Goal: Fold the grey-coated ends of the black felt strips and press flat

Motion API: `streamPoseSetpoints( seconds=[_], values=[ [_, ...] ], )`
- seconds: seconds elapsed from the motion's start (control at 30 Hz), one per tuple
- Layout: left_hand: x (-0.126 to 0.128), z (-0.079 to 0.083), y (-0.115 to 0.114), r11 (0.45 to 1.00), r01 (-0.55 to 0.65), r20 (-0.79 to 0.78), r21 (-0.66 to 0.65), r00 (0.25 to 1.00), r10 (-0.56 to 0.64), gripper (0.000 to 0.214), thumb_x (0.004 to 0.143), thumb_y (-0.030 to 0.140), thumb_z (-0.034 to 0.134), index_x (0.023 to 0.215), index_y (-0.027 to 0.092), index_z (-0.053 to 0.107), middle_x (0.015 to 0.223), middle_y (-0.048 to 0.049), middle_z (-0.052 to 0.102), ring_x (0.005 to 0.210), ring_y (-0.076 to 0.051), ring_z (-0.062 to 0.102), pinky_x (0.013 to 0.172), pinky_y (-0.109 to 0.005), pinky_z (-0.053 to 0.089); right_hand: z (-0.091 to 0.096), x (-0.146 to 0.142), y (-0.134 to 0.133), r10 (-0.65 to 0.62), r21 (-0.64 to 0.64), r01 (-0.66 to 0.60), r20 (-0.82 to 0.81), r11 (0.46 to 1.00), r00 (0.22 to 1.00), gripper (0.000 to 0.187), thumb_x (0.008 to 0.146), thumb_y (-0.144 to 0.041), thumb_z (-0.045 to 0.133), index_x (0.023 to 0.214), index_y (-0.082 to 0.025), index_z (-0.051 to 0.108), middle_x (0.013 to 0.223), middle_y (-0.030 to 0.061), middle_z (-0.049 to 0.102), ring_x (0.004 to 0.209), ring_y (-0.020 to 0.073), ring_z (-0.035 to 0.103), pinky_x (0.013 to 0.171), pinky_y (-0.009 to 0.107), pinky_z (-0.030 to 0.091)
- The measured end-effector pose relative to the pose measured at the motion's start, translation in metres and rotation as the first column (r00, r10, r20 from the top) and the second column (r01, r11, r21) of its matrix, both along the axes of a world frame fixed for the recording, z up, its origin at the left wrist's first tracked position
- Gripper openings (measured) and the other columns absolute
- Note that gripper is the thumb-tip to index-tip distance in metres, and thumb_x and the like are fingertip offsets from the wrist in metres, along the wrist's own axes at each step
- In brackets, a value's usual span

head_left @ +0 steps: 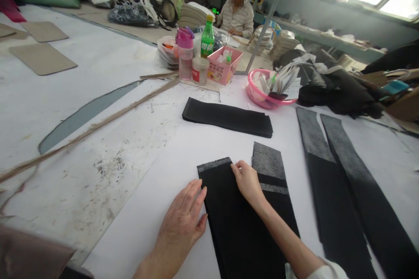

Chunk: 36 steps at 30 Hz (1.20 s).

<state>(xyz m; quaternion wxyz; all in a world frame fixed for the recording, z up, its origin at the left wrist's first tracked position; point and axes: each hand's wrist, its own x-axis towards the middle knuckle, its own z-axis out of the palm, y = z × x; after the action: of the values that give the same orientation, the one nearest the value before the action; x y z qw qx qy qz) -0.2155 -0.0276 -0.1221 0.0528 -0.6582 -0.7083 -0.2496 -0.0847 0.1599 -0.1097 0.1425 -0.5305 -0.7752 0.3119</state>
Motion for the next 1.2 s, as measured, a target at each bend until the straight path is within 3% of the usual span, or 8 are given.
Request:
streamPoseSetpoints(
  seconds=[0.1,0.33,0.63,0.87,1.2],
  values=[
    [-0.003,0.001,0.003,0.997,0.061,-0.036,-0.05,0.997,-0.063,0.059,0.08,0.013,0.05,0.138,0.013,0.04,0.145,-0.0147,0.04,0.135,-0.029,0.035,0.105,-0.044,0.043,0.001,-0.001,0.0,0.003,-0.006,-0.003,0.023,1.0,1.0,0.028,0.087,-0.041,0.044,0.066,-0.023,0.046,0.057,-0.0004,0.053,0.053,0.0166,0.048,0.053,0.026,0.03],
    [-0.007,0.001,0.002,0.982,0.064,-0.09,-0.177,0.993,-0.081,0.062,0.081,0.019,0.048,0.142,0.013,0.036,0.152,-0.0124,0.031,0.14,-0.028,0.027,0.111,-0.045,0.034,0.003,-0.001,-0.001,0.005,-0.012,-0.005,0.05,1.0,0.999,0.027,0.088,-0.039,0.043,0.068,-0.022,0.047,0.057,-0.0013,0.053,0.054,0.0155,0.046,0.053,0.025,0.028],
    [-0.007,-0.001,0.002,0.974,0.053,-0.143,-0.219,0.986,-0.086,0.065,0.083,0.024,0.048,0.144,0.009,0.031,0.154,-0.013,0.025,0.142,-0.027,0.021,0.115,-0.044,0.029,0.004,-0.001,-0.003,0.008,-0.004,-0.007,0.062,1.0,0.998,0.026,0.089,-0.037,0.043,0.068,-0.022,0.047,0.057,-0.0017,0.052,0.054,0.015,0.046,0.054,0.024,0.028],
    [-0.007,-0.003,0.003,0.979,0.049,-0.177,-0.196,0.981,-0.084,0.063,0.082,0.024,0.048,0.142,0.008,0.034,0.152,-0.0143,0.029,0.141,-0.028,0.025,0.114,-0.043,0.03,0.003,-0.001,-0.002,-0.014,-0.012,0.014,0.058,1.0,0.998,0.024,0.09,-0.035,0.045,0.07,-0.022,0.047,0.055,-0.0032,0.049,0.053,0.0137,0.044,0.053,0.023,0.027],
    [-0.007,-0.018,0.008,0.996,0.078,-0.25,-0.034,0.965,-0.084,0.062,0.08,0.027,0.051,0.138,0.007,0.04,0.148,-0.0166,0.037,0.136,-0.03,0.033,0.109,-0.044,0.032,0.01,-0.001,-0.006,-0.037,-0.005,0.038,0.054,0.999,0.998,0.021,0.091,-0.028,0.047,0.071,-0.021,0.046,0.058,-0.0032,0.051,0.055,0.0124,0.046,0.054,0.022,0.027]
  ],
)
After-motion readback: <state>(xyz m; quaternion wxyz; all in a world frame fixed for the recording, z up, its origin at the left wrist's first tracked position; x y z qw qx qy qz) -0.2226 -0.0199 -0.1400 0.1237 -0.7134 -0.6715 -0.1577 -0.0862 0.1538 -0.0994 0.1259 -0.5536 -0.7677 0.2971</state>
